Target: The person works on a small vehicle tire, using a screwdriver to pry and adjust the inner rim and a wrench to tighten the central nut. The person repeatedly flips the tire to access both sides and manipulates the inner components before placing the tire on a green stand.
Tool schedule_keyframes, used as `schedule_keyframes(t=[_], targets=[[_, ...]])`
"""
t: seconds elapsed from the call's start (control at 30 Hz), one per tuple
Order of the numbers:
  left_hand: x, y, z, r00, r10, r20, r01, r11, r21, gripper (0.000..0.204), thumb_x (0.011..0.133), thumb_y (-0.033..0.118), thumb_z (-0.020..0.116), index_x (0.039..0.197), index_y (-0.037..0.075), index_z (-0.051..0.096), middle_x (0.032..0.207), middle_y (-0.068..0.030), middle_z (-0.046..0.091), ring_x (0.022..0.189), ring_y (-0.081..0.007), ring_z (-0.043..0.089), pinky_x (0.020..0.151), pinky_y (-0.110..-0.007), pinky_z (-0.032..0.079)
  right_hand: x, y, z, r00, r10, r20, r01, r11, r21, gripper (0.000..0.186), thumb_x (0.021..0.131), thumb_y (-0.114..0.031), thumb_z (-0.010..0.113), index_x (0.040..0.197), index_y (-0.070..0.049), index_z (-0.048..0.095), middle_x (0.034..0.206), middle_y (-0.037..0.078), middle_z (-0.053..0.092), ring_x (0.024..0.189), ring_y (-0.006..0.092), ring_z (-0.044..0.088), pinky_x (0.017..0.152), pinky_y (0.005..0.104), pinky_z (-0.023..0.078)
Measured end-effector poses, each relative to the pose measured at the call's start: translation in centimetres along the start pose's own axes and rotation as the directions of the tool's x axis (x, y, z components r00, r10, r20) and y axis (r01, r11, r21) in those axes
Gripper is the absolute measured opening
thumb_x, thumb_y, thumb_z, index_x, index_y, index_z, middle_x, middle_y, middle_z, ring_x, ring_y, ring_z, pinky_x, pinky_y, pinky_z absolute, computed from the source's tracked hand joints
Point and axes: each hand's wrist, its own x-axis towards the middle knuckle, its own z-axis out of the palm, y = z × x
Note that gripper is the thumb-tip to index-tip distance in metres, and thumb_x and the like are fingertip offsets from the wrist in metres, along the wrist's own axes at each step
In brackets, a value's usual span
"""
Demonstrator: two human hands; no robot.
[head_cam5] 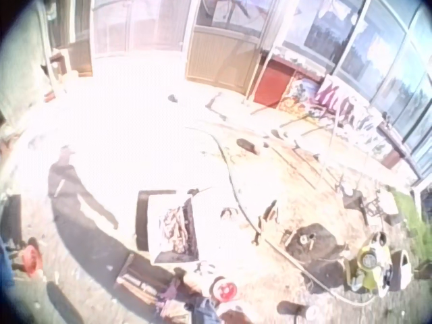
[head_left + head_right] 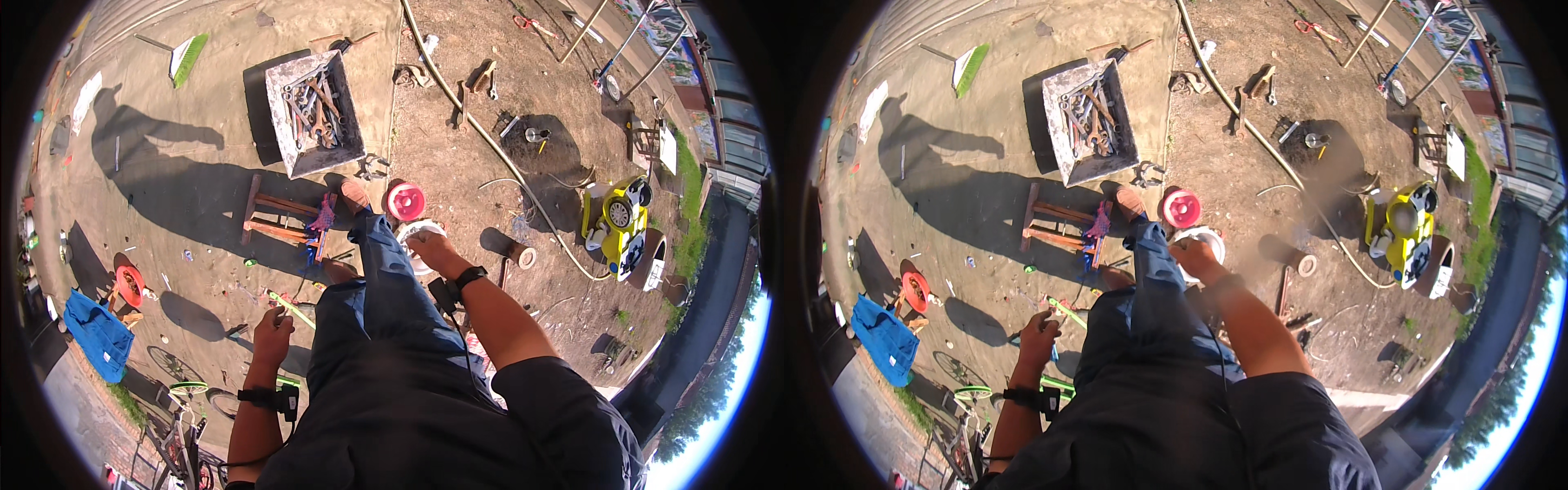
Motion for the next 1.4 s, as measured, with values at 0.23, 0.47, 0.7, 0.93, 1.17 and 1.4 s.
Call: schedule_keyframes(t=[0.23, 0.47, 0.7, 0.93, 1.17, 1.4], targets=[[3.1, 5.0, 0.7, 0.997, 0.05, 0.058, -0.057, 0.992, 0.112, 0.044, 0.091, 0.022, 0.062, 0.126, -0.004, 0.058, 0.097, -0.0162, 0.072, 0.084, -0.0211, 0.071, 0.077, -0.033, 0.054, 1.3, 1.6, -2.7, 0.999, 0.036, -0.035, -0.032, 0.991, 0.128, 0.039, 0.092, -0.034, 0.063, 0.111, 0.0, 0.07, 0.09, 0.007, 0.071, 0.084, 0.0147, 0.063, 0.079, 0.0322, 0.049], [3.9, 6.0, 0.1, 0.998, 0.056, 0.039, -0.06, 0.991, 0.12, 0.043, 0.091, 0.025, 0.062, 0.125, -0.002, 0.06, 0.094, -0.0177, 0.072, 0.085, -0.0231, 0.071, 0.077, -0.035, 0.054, 1.9, 0.3, -3.4, 0.998, 0.065, 0.013, -0.067, 0.979, 0.193, 0.04, 0.093, -0.036, 0.063, 0.11, 0.0, 0.069, 0.09, 0.006, 0.071, 0.083, 0.0137, 0.062, 0.077, 0.0309, 0.048], [3.3, 7.9, 0.4, 0.999, 0.009, 0.049, -0.017, 0.985, 0.169, 0.043, 0.091, 0.028, 0.062, 0.124, 0.001, 0.06, 0.105, -0.0186, 0.071, 0.098, -0.0306, 0.069, 0.086, -0.039, 0.053, 4.2, 2.4, -2.7, 0.988, -0.143, 0.059, 0.135, 0.984, 0.12, 0.041, 0.094, -0.037, 0.061, 0.111, 0.0, 0.067, 0.094, 0.006, 0.07, 0.084, 0.0136, 0.063, 0.074, 0.0296, 0.05], [2.8, 6.0, 1.1, 0.999, -0.028, 0.019, 0.026, 0.995, 0.092, 0.042, 0.09, 0.029, 0.063, 0.124, 0.003, 0.06, 0.104, -0.0185, 0.072, 0.096, -0.0316, 0.07, 0.086, -0.039, 0.053, 7.3, 2.3, -2.4, 0.978, -0.146, 0.149, 0.14, 0.989, 0.048, 0.035, 0.097, -0.034, 0.058, 0.11, -0.003, 0.065, 0.097, 0.005, 0.07, 0.086, 0.0134, 0.066, 0.074, 0.0293, 0.05], [3.0, 4.4, 1.6, 0.995, -0.102, -0.013, 0.103, 0.993, 0.061, 0.044, 0.091, 0.03, 0.063, 0.125, 0.003, 0.06, 0.103, -0.0178, 0.072, 0.095, -0.0319, 0.07, 0.085, -0.039, 0.053, 10.3, -0.6, -2.2, 0.966, -0.11, 0.235, 0.096, 0.993, 0.074, 0.035, 0.097, -0.034, 0.058, 0.112, -0.003, 0.065, 0.1, 0.005, 0.07, 0.089, 0.0144, 0.068, 0.075, 0.0299, 0.05], [3.3, 4.9, 2.1, 0.992, -0.122, 0.012, 0.122, 0.993, 0.008, 0.044, 0.091, 0.028, 0.063, 0.125, 0.0, 0.059, 0.103, -0.0191, 0.072, 0.096, -0.0326, 0.07, 0.085, -0.038, 0.053, 11.7, -4.0, -2.2, 0.96, -0.032, 0.276, -0.003, 0.992, 0.125, 0.036, 0.096, -0.033, 0.06, 0.114, -0.001, 0.063, 0.101, 0.006, 0.069, 0.089, 0.015, 0.068, 0.076, 0.0295, 0.049]])
